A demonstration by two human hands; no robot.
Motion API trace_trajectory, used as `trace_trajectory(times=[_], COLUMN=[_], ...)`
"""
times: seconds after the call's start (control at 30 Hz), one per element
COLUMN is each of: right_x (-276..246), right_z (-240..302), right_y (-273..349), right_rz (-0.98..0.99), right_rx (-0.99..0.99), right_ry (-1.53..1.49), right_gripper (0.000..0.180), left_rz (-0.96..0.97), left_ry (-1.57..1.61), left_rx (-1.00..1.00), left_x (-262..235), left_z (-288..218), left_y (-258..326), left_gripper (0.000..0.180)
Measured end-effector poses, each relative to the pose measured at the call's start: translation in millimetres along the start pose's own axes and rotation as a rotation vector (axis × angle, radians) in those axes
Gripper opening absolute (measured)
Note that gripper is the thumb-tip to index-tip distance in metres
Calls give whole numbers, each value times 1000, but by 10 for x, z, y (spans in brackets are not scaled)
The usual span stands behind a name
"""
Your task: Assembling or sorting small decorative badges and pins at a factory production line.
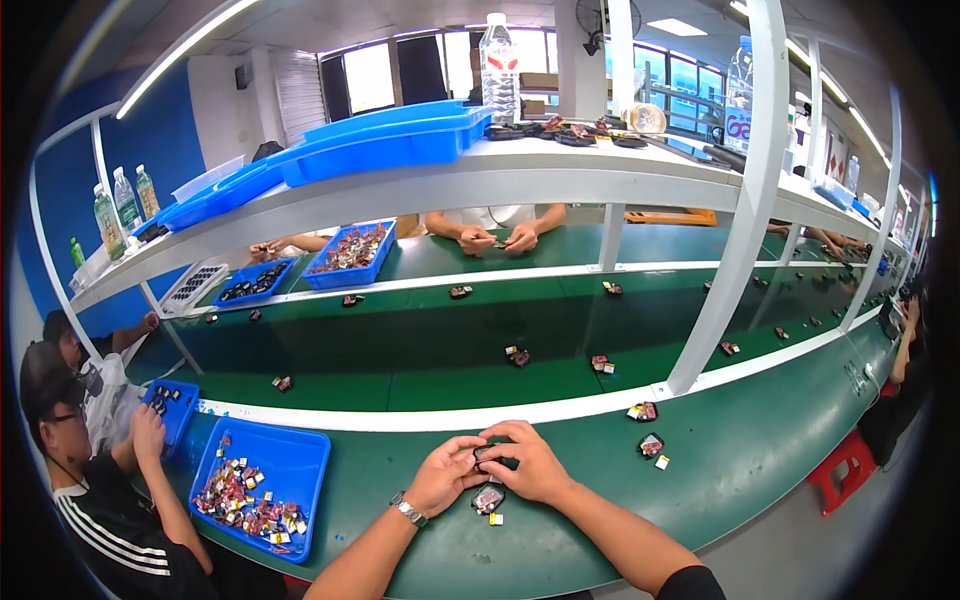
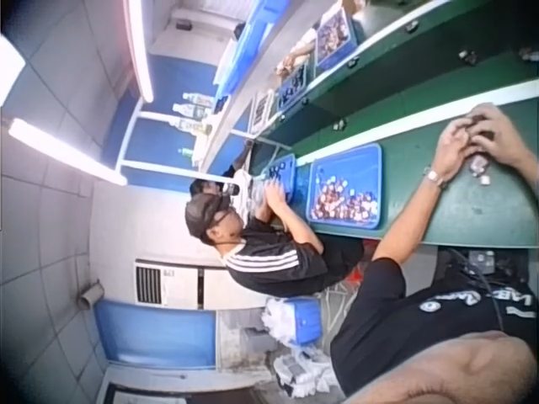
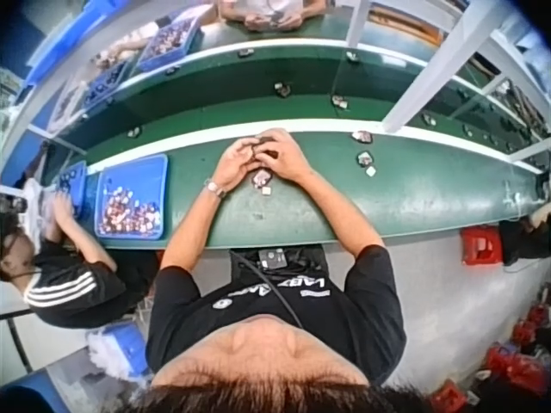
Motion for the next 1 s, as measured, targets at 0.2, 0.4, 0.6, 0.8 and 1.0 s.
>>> trace_trajectory(times=[0.2, 0.4, 0.6, 0.8, 1.0], right_x=[-2, 22, 33, -25, -42], right_z=[11, 13, 156, 276, 260], right_y=[-3, 24, -3, 18, 19], right_rz=[-40, -67, -68, -123, -132], right_rx=[-26, 5, -58, -135, -115], right_ry=[-3, -36, -52, 17, -25], right_gripper=[15, 17, 18, 19, 20], left_rz=[36, 3, 40, 62, 81], left_ry=[15, 17, 37, 78, 109], left_rx=[49, 32, 111, 128, 122], left_x=[47, -30, -3, 6, 18], left_z=[-66, 13, -81, -117, -94], left_y=[2, 13, 18, 16, 7], left_gripper=[27, 27, 25, 23, 23])
Point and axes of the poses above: each hand's wrist, its own y-axis away from the middle knuckle, its own x-axis out of the palm, z = x × y, the point moved 10 cm from there along -y, towards the middle knuckle, and after that the axes turned 9 degrees about -y, right-handed, at the moved point
